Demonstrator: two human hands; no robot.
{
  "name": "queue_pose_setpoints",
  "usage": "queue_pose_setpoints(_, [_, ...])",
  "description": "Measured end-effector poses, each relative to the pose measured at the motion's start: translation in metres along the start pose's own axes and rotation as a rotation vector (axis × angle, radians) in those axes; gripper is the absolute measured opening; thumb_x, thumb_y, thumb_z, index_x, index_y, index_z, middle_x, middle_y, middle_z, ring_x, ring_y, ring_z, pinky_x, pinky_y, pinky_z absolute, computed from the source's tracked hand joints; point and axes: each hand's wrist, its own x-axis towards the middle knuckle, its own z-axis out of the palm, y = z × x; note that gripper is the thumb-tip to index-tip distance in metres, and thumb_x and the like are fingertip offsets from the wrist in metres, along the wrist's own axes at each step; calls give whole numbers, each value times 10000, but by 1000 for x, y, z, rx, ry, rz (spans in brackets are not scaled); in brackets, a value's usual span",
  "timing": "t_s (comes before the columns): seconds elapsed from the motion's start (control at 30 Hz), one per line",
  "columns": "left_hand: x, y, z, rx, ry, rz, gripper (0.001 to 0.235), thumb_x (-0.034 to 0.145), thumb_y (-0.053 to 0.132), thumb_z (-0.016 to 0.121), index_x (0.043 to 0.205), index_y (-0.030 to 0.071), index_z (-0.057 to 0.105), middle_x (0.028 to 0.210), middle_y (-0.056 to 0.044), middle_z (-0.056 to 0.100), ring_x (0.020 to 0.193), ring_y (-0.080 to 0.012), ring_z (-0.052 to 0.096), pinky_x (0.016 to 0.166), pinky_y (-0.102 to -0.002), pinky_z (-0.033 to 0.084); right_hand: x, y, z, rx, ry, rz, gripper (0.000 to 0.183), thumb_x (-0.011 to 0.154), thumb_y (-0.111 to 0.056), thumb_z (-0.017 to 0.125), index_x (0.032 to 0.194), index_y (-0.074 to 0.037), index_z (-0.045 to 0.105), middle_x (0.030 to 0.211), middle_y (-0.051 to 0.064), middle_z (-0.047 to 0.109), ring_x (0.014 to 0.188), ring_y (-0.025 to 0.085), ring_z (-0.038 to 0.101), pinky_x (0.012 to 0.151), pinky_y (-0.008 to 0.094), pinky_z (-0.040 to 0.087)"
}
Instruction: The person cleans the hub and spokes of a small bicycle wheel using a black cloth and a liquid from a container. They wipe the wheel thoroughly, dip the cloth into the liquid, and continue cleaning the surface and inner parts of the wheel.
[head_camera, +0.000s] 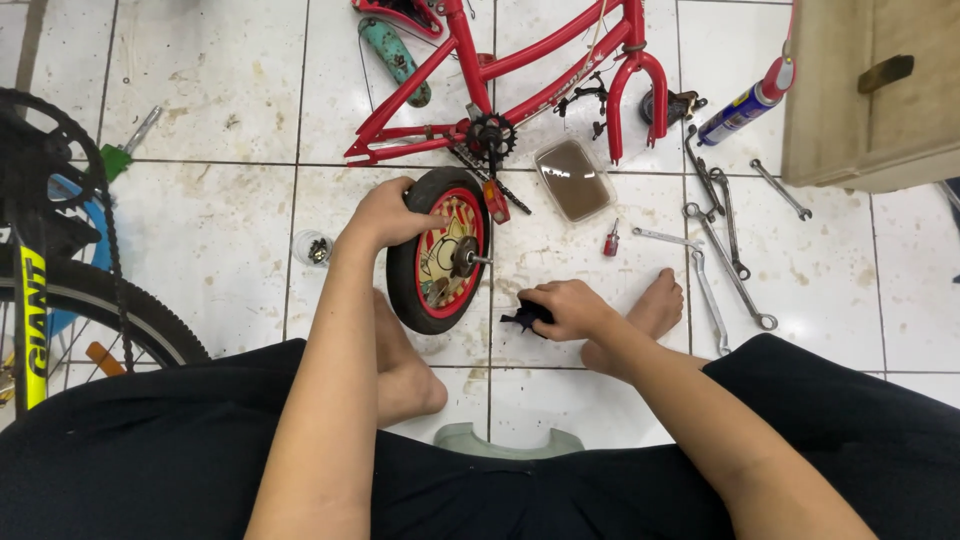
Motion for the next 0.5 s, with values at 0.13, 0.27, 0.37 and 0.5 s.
queue_pose_setpoints(0.13, [-2, 0, -4, 24, 17, 2, 677, 631, 374, 877, 1208, 60, 713, 1041, -191, 719, 1048, -355, 699, 820, -459, 587, 13, 4, 0, 28, 19, 122, 566, 885, -501, 647, 1293, -110, 653, 1154, 111, 758, 1232, 324, 630, 1002, 494, 502])
queue_pose_setpoints(0.27, [-1, 7, -3, 22, -27, 25, 626, 619, 262, 841, 1190, 36, 720, 1017, -206, 720, 1016, -366, 705, 809, -456, 576, 34, -19, -11, 306, 195, 313, 363, 1030, -379, 536, 1266, -137, 667, 1106, 79, 758, 1122, 277, 669, 943, 426, 534])
queue_pose_setpoints(0.37, [-3, 12, -7, -6, -61, 26, 651, 590, 233, 847, 1187, 11, 716, 1014, -213, 719, 1001, -372, 708, 801, -458, 577, 47, -8, 8, 533, 265, 473, 394, 1068, -417, 449, 1311, -169, 638, 1106, 54, 758, 1086, 235, 688, 914, 397, 546])
queue_pose_setpoints(0.5, [-17, 14, -25, -124, -133, -7, 694, 563, 161, 866, 1210, -31, 704, 1092, -268, 702, 1045, -432, 679, 826, -496, 565, 51, 12, 51, 997, 96, 784, 717, 1049, -663, 359, 1494, -108, 447, 1284, 163, 688, 1221, 291, 651, 1002, 403, 554])
